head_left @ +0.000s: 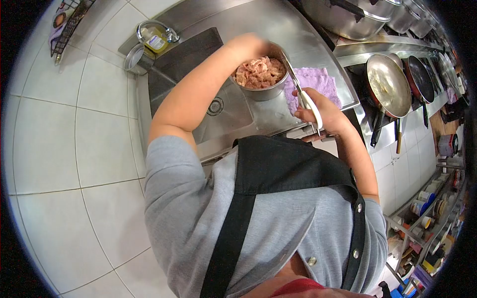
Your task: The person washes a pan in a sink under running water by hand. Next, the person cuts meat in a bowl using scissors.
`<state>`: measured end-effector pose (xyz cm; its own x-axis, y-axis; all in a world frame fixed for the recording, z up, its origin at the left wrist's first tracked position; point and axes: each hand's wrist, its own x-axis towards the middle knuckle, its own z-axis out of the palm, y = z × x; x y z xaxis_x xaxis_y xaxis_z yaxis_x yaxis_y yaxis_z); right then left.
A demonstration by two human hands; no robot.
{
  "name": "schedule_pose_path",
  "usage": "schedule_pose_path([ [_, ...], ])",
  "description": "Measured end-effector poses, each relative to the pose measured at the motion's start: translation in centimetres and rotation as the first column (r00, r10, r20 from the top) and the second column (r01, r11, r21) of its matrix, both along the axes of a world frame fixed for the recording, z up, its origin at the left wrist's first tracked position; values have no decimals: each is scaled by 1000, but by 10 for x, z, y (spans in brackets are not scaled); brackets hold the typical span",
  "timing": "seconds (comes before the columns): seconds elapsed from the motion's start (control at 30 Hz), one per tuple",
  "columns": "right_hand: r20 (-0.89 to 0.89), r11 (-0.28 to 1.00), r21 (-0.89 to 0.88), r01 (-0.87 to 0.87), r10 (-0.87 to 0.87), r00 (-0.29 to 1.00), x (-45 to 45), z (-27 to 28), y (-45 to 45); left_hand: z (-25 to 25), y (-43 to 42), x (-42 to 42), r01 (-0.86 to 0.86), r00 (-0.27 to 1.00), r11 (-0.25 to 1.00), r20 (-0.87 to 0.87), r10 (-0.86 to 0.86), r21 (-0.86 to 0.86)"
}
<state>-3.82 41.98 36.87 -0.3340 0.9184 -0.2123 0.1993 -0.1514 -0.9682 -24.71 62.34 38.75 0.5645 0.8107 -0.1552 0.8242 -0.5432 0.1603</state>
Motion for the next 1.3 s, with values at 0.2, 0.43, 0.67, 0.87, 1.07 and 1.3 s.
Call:
schedule_pose_path([
  [0.2, 75, 1000, -11, -15, 16, 997, -7, 18, -3, -19, -17, 6, 235, 958, 971, -179, -225, 36],
  [0.43, -36, 993, -75, -90, 87, 996, -3, -5, 4, -2, 8, -13, 242, 965, 957, -63, -255, -163],
  [0.67, -429, 955, -235, -181, 65, 901, -16, -13, 13, 2, 9, -37, 201, 747, 835, 632, 207, -512],
  [0.87, -108, 988, -118, -96, 83, 991, -22, -7, 17, 9, -17, -35, 333, 581, 468, 569, 581, -818],
  [1.07, 140, 995, -20, -94, 96, 985, -21, -16, 21, 20, -31, -27, 240, 652, 464, 496, 574, -853],
  [1.3, 269, 991, 115, -64, 31, 963, -21, -15, 20, 32, -35, -16, 174, 816, 435, 376, 438, -883],
])
